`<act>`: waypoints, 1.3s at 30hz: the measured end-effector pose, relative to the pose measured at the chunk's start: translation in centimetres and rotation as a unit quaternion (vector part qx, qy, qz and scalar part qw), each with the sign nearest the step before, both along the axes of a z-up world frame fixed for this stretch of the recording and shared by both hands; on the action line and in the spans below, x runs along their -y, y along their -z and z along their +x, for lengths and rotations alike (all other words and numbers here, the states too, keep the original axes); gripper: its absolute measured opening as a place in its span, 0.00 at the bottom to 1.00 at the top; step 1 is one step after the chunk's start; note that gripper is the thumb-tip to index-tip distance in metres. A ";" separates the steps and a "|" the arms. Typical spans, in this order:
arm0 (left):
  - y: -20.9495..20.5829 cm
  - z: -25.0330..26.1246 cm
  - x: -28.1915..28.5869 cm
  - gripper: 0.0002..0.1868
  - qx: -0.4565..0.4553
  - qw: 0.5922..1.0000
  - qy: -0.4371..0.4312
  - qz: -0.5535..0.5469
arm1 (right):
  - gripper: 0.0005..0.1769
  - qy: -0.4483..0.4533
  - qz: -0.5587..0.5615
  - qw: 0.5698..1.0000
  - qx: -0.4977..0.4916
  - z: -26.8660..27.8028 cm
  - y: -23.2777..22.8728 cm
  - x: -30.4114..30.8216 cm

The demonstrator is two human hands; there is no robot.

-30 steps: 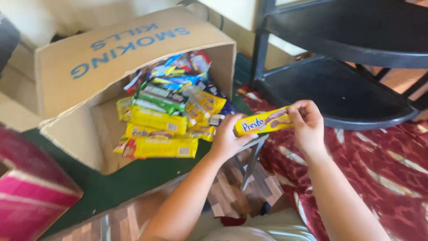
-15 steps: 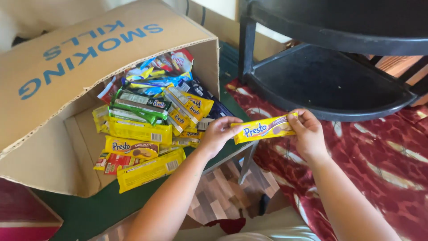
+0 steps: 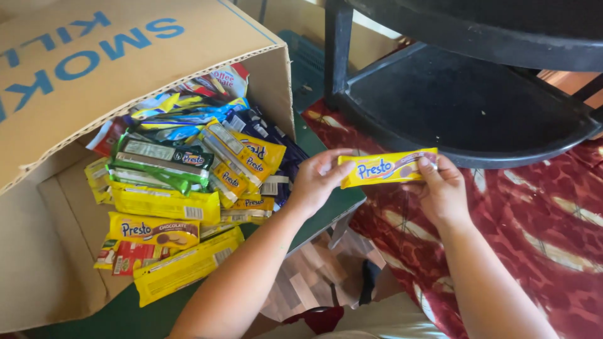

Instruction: The person sits on the floor and sorts snack items from a large cardboard box onto a black rotating shelf. They pick up various packaged snacks, including crackers and chocolate bars, and place them on the shelf.

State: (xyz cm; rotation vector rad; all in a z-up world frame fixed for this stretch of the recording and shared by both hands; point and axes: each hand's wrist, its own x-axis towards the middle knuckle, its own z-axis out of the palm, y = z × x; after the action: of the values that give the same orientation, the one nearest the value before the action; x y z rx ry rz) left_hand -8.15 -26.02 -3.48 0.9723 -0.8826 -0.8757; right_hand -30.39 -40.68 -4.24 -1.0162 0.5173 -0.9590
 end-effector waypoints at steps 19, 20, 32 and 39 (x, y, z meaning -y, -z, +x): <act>0.2 -0.3 -2.0 0.05 -0.014 0.995 -0.023 0.101 | 0.10 -0.039 0.031 0.998 -0.025 0.1 1.9 -0.1; -0.7 -0.4 -2.2 0.07 -0.022 0.993 0.001 0.120 | 0.09 -0.035 0.020 0.999 -0.028 0.1 2.4 0.3; -1.1 -1.5 -2.5 0.16 -0.008 0.990 0.019 0.137 | 0.11 -0.005 0.003 1.000 -0.022 -0.5 5.0 1.2; -2.3 -1.4 -3.0 0.17 -0.020 0.989 0.031 0.143 | 0.15 0.070 -0.056 0.992 -0.085 0.2 3.6 -0.3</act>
State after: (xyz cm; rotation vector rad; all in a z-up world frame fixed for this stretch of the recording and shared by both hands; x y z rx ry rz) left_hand -9.55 -23.06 -1.22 1.1742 -0.7684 -1.0934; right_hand -30.16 -40.36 -7.87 -1.1814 0.6901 -1.0403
